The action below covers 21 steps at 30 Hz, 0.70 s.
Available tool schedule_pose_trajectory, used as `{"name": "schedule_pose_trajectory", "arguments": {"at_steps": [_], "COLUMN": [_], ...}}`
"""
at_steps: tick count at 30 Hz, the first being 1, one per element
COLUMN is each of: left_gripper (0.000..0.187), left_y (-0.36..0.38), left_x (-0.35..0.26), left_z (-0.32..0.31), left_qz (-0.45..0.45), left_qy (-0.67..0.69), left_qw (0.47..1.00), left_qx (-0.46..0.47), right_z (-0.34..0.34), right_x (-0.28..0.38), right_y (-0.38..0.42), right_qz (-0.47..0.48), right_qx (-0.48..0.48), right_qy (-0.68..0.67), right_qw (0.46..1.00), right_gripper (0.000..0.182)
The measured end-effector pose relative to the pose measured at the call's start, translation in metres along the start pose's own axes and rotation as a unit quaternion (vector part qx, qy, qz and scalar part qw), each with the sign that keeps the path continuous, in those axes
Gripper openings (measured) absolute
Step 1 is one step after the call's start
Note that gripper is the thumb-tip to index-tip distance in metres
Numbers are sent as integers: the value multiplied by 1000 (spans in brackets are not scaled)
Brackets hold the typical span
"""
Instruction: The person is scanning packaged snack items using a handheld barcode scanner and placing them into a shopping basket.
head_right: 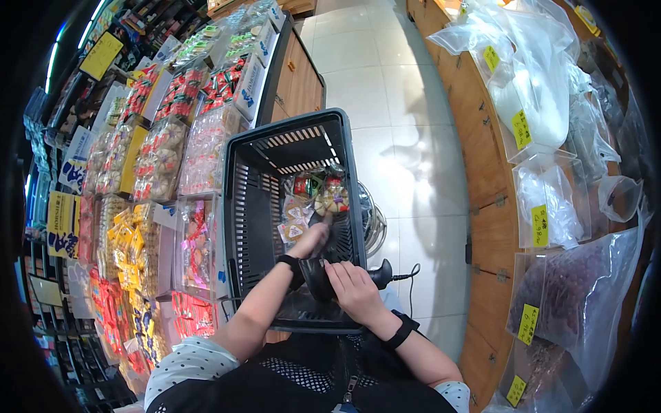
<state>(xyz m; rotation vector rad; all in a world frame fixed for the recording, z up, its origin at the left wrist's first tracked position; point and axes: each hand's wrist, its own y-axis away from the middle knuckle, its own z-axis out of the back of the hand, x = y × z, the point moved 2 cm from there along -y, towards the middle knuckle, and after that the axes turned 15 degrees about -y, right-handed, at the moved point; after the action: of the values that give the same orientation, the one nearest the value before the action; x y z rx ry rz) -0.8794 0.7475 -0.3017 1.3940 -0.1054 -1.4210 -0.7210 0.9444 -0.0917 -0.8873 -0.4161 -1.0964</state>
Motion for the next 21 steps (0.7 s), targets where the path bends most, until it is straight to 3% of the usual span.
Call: {"name": "schedule_pose_trajectory", "arguments": {"at_steps": [1, 2, 4, 7, 10, 13, 15, 16, 17, 18, 20, 21], "left_gripper": [25, 33, 51, 62, 50, 26, 25, 24, 37, 37, 59, 60], "left_y": [24, 54, 105, 141, 180, 203, 208, 212, 213, 220, 236, 243], "left_x": [-17, -52, -113, -114, -104, -104, -104, -104, -93, -96, -118, -131], "left_z": [7, 25, 37, 48, 42, 36, 40, 45, 54, 63, 83, 97], "left_qz": [-15, 113, -21, -94, -59, -23, -27, -29, -47, -52, -151, -194], "left_qy": [204, 338, 472, 434, 488, 445, 446, 443, 405, 406, 315, 251], "left_qw": [977, 934, 875, 886, 867, 895, 892, 892, 909, 907, 930, 931], "left_qx": [-67, 6, 110, 131, 83, -37, -70, -85, -84, -95, -115, -180], "right_z": [0, -1, -1, 1, 3, -3, -5, -6, -7, -8, -9, -9], "right_x": [1, 1, 1, -2, -2, -2, 3, 4, 5, 5, 6, 5], "right_y": [-1, -1, -2, -2, -1, 0, -3, -6, -8, -9, -10, -9], "right_qz": [3, -2, 1, -13, -27, 8, 40, 54, 54, 52, 61, 58], "right_qx": [0, -9, -16, -63, -54, -22, 20, 23, 38, 51, 56, 55], "right_qy": [-2, -15, -32, -88, -75, -72, -57, -65, -40, -13, -1, -4], "right_qw": [1000, 1000, 999, 994, 995, 997, 997, 996, 997, 997, 997, 997], "right_gripper": [51, 55, 59, 71, 73, 55, 35, 35, 35, 35, 35, 36]}}
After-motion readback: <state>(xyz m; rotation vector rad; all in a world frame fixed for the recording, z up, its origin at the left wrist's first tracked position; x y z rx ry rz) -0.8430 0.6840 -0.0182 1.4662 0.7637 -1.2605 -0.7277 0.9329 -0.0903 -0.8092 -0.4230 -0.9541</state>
